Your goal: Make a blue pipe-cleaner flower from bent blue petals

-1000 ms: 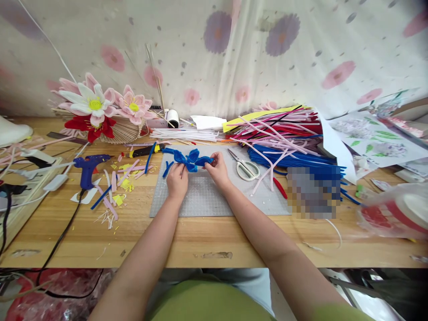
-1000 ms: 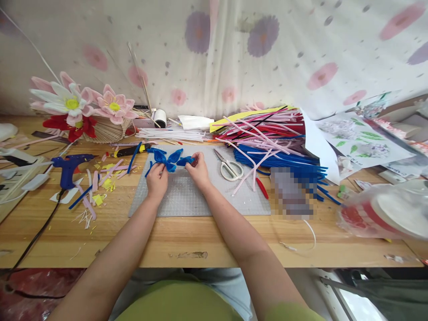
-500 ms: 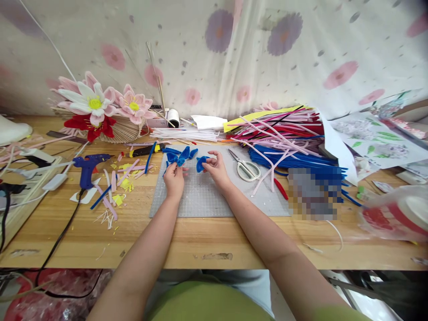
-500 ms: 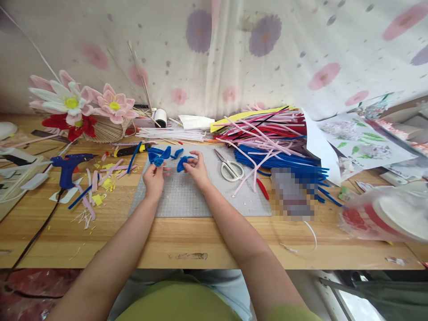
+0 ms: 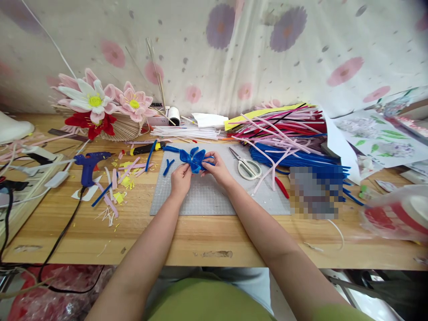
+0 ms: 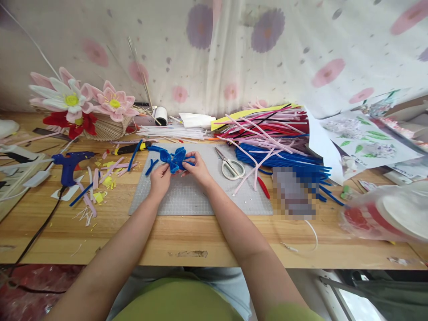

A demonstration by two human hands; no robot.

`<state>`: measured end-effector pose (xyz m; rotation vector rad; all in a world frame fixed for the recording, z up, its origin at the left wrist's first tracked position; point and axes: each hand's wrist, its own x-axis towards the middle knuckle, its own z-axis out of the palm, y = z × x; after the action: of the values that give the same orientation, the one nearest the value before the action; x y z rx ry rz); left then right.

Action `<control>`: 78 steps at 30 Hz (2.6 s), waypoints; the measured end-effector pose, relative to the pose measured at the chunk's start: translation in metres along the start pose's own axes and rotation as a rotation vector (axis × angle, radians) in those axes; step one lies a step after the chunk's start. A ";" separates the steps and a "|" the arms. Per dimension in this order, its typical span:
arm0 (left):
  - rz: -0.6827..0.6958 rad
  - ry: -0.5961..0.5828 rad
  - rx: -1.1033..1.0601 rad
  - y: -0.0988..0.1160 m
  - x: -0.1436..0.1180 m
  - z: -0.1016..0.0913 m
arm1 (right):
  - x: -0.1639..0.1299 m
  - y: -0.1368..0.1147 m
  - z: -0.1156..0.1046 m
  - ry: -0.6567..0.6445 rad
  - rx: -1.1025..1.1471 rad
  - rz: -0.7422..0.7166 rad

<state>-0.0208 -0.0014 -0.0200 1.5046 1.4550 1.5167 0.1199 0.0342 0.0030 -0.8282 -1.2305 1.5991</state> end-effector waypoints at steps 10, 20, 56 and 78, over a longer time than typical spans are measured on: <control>0.115 -0.015 0.253 0.010 -0.006 0.002 | 0.004 0.005 0.005 0.176 -0.093 -0.049; 0.173 -0.055 0.396 0.010 -0.007 0.003 | 0.002 0.007 0.007 0.193 -0.007 0.037; -0.123 0.126 0.070 0.004 -0.003 0.001 | 0.024 0.011 -0.031 0.374 -0.848 -0.265; -0.009 0.314 0.462 0.006 0.005 -0.015 | -0.011 0.000 0.016 -0.385 -0.098 0.347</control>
<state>-0.0345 -0.0029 -0.0095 1.5507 2.1072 1.5316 0.1090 0.0187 0.0076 -0.8547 -1.5039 2.0620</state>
